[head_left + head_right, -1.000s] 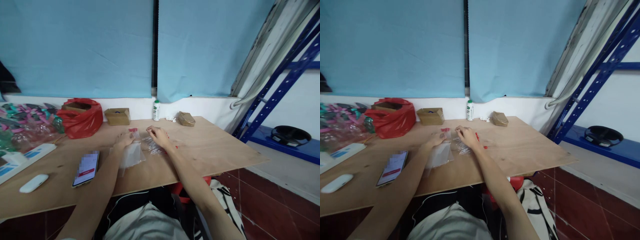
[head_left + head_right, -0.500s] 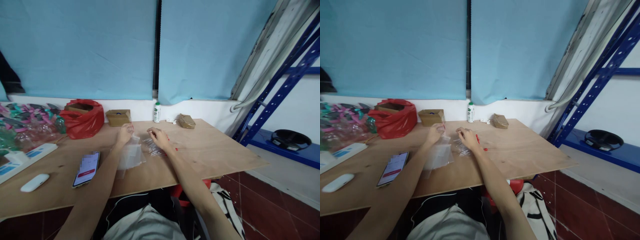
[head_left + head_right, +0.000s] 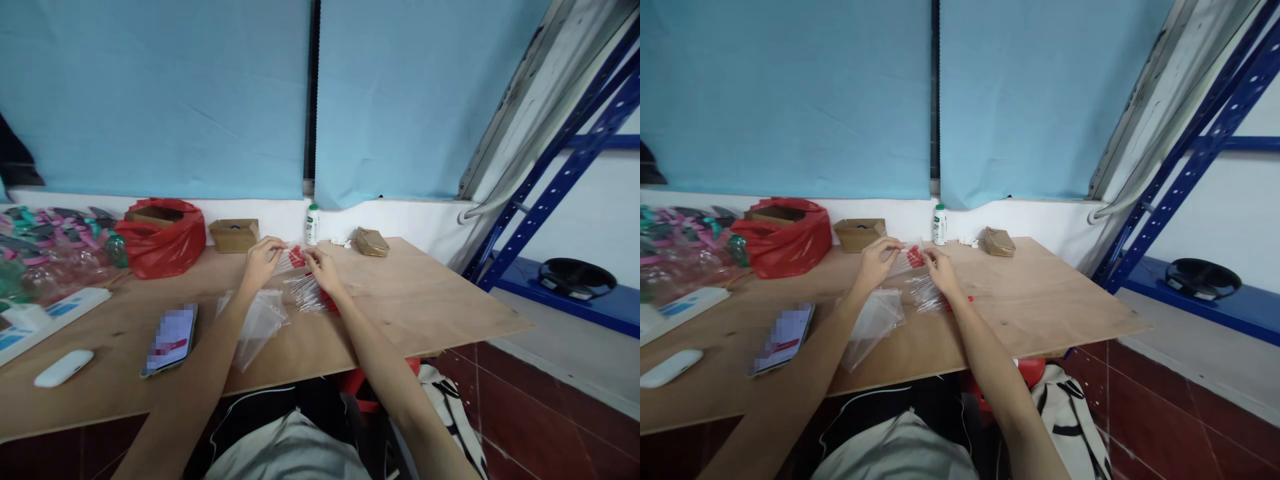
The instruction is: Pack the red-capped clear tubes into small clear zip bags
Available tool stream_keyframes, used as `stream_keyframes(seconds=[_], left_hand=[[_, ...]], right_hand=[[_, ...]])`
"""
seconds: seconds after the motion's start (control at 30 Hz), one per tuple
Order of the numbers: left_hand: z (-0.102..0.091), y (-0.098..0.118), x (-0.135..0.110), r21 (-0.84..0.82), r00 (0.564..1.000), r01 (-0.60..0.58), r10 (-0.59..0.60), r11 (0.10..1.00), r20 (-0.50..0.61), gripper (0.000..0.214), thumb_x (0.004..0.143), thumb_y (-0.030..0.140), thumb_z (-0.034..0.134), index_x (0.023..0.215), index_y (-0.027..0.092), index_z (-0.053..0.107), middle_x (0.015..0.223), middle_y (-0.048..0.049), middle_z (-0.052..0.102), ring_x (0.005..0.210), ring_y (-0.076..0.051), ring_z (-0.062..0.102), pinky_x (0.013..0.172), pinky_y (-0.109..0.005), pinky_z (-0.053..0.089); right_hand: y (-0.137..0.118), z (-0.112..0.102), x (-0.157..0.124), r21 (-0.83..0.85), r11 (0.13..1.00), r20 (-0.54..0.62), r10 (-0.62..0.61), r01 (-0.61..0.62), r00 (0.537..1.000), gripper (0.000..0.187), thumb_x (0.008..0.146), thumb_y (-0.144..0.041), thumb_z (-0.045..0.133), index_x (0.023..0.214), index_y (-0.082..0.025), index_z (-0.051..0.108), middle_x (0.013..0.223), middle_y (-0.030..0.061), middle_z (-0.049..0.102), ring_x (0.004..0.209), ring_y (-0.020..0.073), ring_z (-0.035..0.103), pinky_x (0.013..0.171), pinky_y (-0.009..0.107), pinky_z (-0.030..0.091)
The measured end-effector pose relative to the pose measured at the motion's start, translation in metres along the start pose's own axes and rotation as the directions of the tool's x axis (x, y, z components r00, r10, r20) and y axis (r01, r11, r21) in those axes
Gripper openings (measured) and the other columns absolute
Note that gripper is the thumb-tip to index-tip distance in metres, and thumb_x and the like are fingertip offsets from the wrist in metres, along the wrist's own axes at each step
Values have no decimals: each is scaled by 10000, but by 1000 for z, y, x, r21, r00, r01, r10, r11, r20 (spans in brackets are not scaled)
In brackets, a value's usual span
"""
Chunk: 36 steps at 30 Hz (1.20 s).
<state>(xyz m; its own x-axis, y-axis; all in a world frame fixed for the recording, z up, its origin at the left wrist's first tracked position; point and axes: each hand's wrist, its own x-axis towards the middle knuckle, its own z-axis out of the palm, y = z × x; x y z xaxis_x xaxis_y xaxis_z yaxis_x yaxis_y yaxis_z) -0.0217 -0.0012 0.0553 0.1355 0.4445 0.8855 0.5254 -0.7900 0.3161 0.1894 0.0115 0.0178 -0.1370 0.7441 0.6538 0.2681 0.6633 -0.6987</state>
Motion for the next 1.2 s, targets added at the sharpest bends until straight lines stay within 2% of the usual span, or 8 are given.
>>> stream_keyframes(seconds=[0.1,0.27,0.33,0.47,0.6,0.77,0.93,1.2], left_hand=[[2,-2,-3,60,1000,3,-3,998,1,153,979,206,586,965,220,738,1022,-46,749,996,-196,700,955,-358,517],[3,5,-5,276,1000,-23,24,961,-1,137,964,250,643,1047,249,751,1224,-68,714,1174,-256,638,1077,-443,402],[5,14,-5,285,999,-37,31,958,24,148,982,301,632,1058,248,748,1175,-75,714,1133,-256,637,1042,-424,415],[10,33,-4,169,984,1,-30,986,175,221,1037,406,550,1035,247,704,933,-33,743,886,-218,670,925,-360,459],[17,38,-6,93,939,162,-183,982,293,285,1047,491,500,1016,258,661,852,-10,755,753,-214,676,761,-328,465],[23,26,-10,75,911,311,-320,947,260,346,1026,543,499,880,247,605,706,-6,695,644,-208,635,638,-318,426],[27,7,-15,-8,875,410,-390,912,285,409,1034,552,444,779,250,550,591,14,614,591,-195,609,620,-317,448],[36,-6,-18,-251,824,553,-478,794,304,320,923,524,609,830,218,629,646,13,621,561,-160,592,542,-280,467]], right_hand=[[5,4,3,170,982,17,76,-78,997,299,915,-453,628,944,-174,731,860,50,746,732,183,649,704,299,506],[4,4,6,340,927,-53,185,-156,981,334,806,-499,727,876,-172,719,763,38,725,660,172,628,627,278,487],[2,2,7,358,921,-105,201,-151,974,352,797,-513,740,872,-169,720,756,39,722,652,166,620,632,280,491],[-5,1,6,388,914,-161,194,-119,968,358,790,-505,777,895,-166,728,800,52,737,687,171,645,672,291,530],[-12,6,-1,384,917,-72,149,-111,986,336,825,-501,765,911,-178,728,835,59,752,730,191,682,720,318,580],[-17,12,-8,279,960,59,22,-38,998,323,886,-476,696,1014,-183,741,954,69,763,840,200,704,822,330,593],[-13,15,-9,247,968,114,8,-36,993,296,902,-416,666,1066,-187,759,1029,73,771,899,181,707,881,325,577],[-11,15,-8,225,973,83,26,-44,996,352,854,-393,753,1124,-167,727,1006,77,779,857,173,718,849,313,576]])
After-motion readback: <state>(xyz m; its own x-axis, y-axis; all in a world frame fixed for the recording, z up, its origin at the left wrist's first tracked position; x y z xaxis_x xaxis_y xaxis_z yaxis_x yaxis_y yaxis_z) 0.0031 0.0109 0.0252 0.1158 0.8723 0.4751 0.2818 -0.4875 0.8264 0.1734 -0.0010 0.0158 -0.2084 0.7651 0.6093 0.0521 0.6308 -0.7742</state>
